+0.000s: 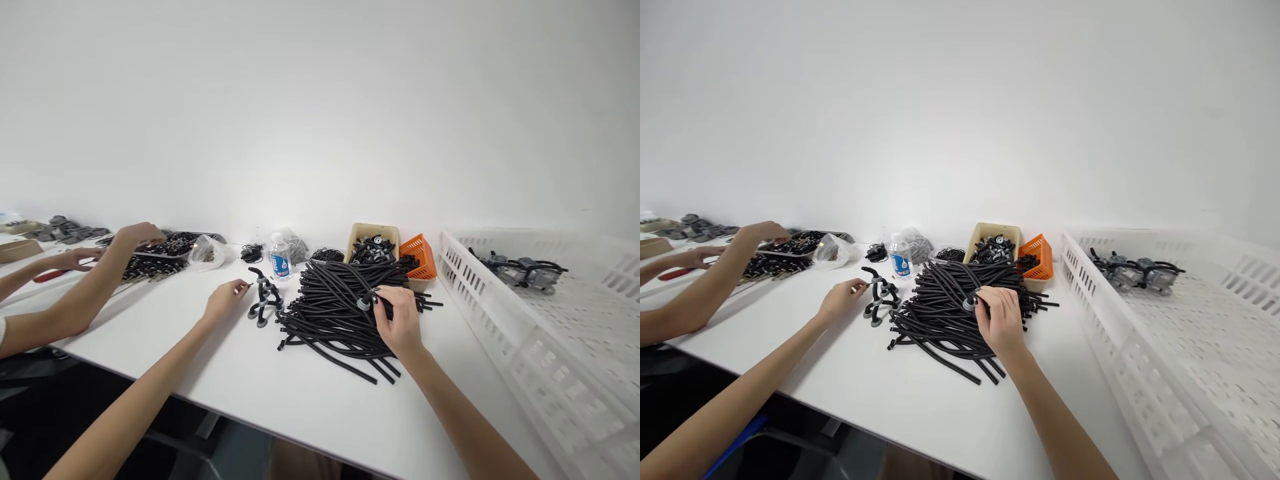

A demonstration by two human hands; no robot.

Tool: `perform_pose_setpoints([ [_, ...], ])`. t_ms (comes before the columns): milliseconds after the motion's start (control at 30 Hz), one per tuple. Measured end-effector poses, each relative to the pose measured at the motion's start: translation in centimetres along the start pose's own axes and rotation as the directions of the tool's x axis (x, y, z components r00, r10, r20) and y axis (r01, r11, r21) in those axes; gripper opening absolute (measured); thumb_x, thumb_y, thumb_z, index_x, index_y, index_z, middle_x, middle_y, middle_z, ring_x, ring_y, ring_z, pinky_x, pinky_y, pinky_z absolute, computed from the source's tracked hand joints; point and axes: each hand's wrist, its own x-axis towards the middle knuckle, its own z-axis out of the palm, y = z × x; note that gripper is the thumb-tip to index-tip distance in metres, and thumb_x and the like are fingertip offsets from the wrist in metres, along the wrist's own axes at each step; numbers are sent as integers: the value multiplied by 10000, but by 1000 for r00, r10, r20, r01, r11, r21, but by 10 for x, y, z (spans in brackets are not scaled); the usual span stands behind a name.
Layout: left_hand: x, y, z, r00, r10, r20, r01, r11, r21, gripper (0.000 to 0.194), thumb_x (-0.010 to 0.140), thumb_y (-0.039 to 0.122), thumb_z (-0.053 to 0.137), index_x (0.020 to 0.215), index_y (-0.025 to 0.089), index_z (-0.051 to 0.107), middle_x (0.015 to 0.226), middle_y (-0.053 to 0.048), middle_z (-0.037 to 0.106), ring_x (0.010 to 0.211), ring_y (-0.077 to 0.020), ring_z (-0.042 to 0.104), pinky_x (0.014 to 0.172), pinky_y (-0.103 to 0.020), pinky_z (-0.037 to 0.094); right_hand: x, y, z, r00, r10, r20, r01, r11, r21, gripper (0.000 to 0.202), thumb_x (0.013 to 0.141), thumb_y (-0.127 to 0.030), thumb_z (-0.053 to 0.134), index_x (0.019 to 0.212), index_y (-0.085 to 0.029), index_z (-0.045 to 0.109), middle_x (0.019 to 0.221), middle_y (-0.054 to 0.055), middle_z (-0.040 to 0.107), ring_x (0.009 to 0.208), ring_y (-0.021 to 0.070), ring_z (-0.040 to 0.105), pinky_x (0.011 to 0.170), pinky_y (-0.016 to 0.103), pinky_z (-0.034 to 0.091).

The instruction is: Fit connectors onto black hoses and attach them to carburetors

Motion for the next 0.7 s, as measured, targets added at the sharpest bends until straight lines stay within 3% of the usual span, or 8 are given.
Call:
perform_pose_setpoints([
  [200, 25, 24, 16, 998, 4, -57, -7, 999, -42, 190, 816, 329, 572, 801, 177, 686, 847, -97, 736, 740, -234, 661, 595, -267, 432, 2, -1, -1, 1000, 9, 15, -9, 1000, -6, 288, 907, -79, 528, 1167, -204, 527, 931, 82, 692, 832, 213, 671, 758, 374, 505],
  [333, 26, 19, 1, 967, -99, -233, 45, 973, -225, 240, 877, 349, 517, 859, 155, 658, 778, -62, 702, 665, -197, 629, 601, -270, 454, 5, -2, -2, 1000, -4, 14, 4, 1000, 0, 289, 898, -63, 536, 1158, -190, 526, 927, 87, 692, 832, 209, 665, 762, 369, 504],
  [433, 15, 20, -25, 880, -193, -433, 21, 929, -371, 256, 935, 318, 432, 938, 124, 599, 772, -33, 654, 660, -147, 581, 605, -244, 461, 6, -4, -2, 1000, -6, 16, 6, 1000, 9, 292, 898, -65, 534, 1162, -191, 526, 924, 86, 696, 824, 209, 668, 768, 371, 500],
  [500, -3, 32, -42, 726, -234, -647, -146, 867, -477, 216, 941, 287, 432, 838, 139, 551, 709, 0, 583, 621, -118, 523, 559, -223, 434, 6, -5, -1, 1000, -4, 23, 4, 1000, 16, 294, 903, -75, 529, 1168, -202, 526, 922, 77, 699, 816, 207, 673, 765, 369, 496],
  [567, -26, 56, -53, 673, -126, -729, -361, 804, -472, 267, 964, 276, 391, 753, 164, 510, 621, 28, 500, 555, -102, 476, 521, -219, 418, 6, -6, -1, 999, -1, 35, 1, 1000, 24, 295, 904, -78, 525, 1168, -209, 527, 921, 70, 702, 813, 205, 675, 764, 367, 492],
  [633, -48, 89, -56, 647, 117, -753, -521, 789, -325, 289, 957, 244, 382, 725, 166, 534, 586, 26, 497, 530, -100, 473, 519, -225, 403, 5, -8, 0, 999, 0, 51, -2, 999, 36, 294, 903, -77, 522, 1163, -212, 526, 920, 65, 703, 812, 203, 675, 763, 366, 490],
  [700, -59, 126, -52, 644, 437, -628, -625, 774, -103, 234, 917, 255, 451, 746, 171, 587, 606, 11, 563, 528, -104, 484, 543, -235, 412, 4, -9, 0, 998, 3, 64, -6, 999, 43, 287, 902, -77, 520, 1154, -214, 527, 919, 64, 702, 816, 203, 672, 762, 365, 490],
])
